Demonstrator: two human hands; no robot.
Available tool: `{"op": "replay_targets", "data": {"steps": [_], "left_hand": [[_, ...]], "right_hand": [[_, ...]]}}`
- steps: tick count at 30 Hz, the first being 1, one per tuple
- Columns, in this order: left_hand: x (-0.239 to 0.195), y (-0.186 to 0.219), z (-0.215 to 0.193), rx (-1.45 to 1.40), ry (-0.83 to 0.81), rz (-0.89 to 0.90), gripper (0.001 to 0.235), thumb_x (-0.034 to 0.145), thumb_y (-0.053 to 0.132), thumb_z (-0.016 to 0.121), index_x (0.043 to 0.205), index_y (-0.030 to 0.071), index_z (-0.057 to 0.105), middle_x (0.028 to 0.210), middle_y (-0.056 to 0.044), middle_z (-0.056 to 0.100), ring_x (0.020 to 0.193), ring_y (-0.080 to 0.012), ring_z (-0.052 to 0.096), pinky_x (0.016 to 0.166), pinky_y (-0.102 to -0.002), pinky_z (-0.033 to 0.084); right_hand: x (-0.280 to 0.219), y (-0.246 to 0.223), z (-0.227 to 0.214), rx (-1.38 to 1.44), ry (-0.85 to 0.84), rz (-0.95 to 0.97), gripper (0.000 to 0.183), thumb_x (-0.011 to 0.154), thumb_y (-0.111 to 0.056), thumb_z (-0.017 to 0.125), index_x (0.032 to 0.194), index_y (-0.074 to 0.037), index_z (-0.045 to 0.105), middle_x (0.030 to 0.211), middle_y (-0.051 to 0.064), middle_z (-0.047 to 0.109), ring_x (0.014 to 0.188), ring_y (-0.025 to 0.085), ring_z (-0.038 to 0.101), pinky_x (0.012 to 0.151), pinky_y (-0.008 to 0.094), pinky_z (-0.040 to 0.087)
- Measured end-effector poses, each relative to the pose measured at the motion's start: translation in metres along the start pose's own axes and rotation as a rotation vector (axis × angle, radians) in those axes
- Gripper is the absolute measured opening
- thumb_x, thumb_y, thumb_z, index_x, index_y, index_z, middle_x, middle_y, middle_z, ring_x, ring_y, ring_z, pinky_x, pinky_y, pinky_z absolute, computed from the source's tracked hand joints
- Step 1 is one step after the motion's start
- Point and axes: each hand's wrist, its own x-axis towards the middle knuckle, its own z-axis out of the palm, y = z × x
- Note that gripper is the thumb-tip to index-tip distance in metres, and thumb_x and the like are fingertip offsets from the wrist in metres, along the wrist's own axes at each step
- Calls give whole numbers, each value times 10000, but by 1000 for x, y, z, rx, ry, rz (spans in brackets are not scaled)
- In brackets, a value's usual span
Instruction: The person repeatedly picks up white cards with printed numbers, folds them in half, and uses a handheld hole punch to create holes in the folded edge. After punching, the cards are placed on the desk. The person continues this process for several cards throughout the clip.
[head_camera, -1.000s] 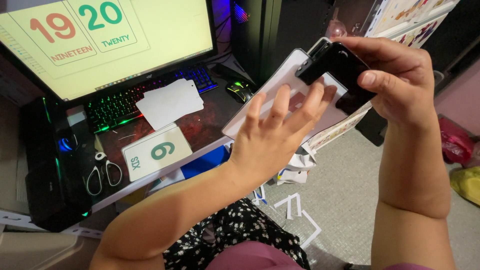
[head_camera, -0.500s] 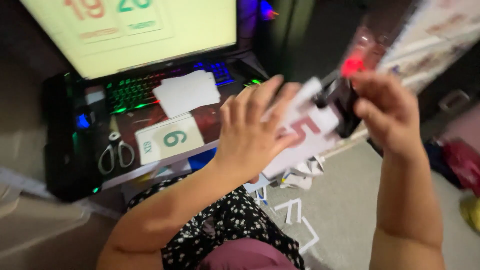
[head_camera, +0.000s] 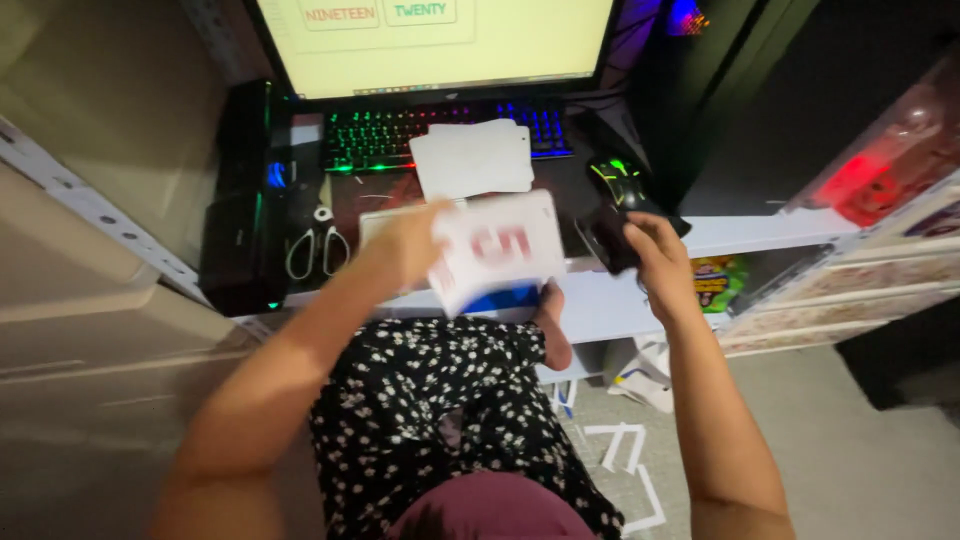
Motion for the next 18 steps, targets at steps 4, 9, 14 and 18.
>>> {"op": "replay_targets", "data": {"steps": [4, 9, 14, 18], "left_hand": [[63, -4, -55, 138, 159, -64, 454, 961, 265, 651, 1404, 292, 556, 1330, -66, 640, 1156, -325, 671, 943, -496, 559], [112, 2, -56, 525, 928, 358, 175, 959, 146, 641, 1132, 165, 662, 923, -17, 572, 792, -220, 597, 656, -342, 479], [126, -46, 15, 626, 806, 424, 249, 893, 181, 668, 1135, 198, 722, 969, -57, 620, 852, -280, 577, 724, -405, 432], [121, -65, 42, 622, 526, 310, 356, 903, 361, 751, 1217, 192, 748, 1208, -110, 670, 1021, -325, 607, 843, -456, 426]], "right_hand": [[63, 69, 41, -307, 9, -105, 299, 1024, -332, 730, 1204, -94, 734, 1058, 212, 717, 1040, 407, 674, 899, 506, 514], [71, 84, 67, -706, 56, -42, 271, 1048, -505, 626, 1154, -289, 751, 1000, 114, 746, 1010, 390, 714, 920, 522, 543], [55, 63, 65, -672, 30, -97, 308, 1062, -442, 600, 1227, -208, 713, 1002, 190, 701, 1028, 434, 690, 938, 523, 525], [52, 61, 65, -666, 16, -116, 329, 1073, -477, 578, 1235, -219, 699, 994, 168, 690, 1036, 398, 688, 956, 494, 514]]}}
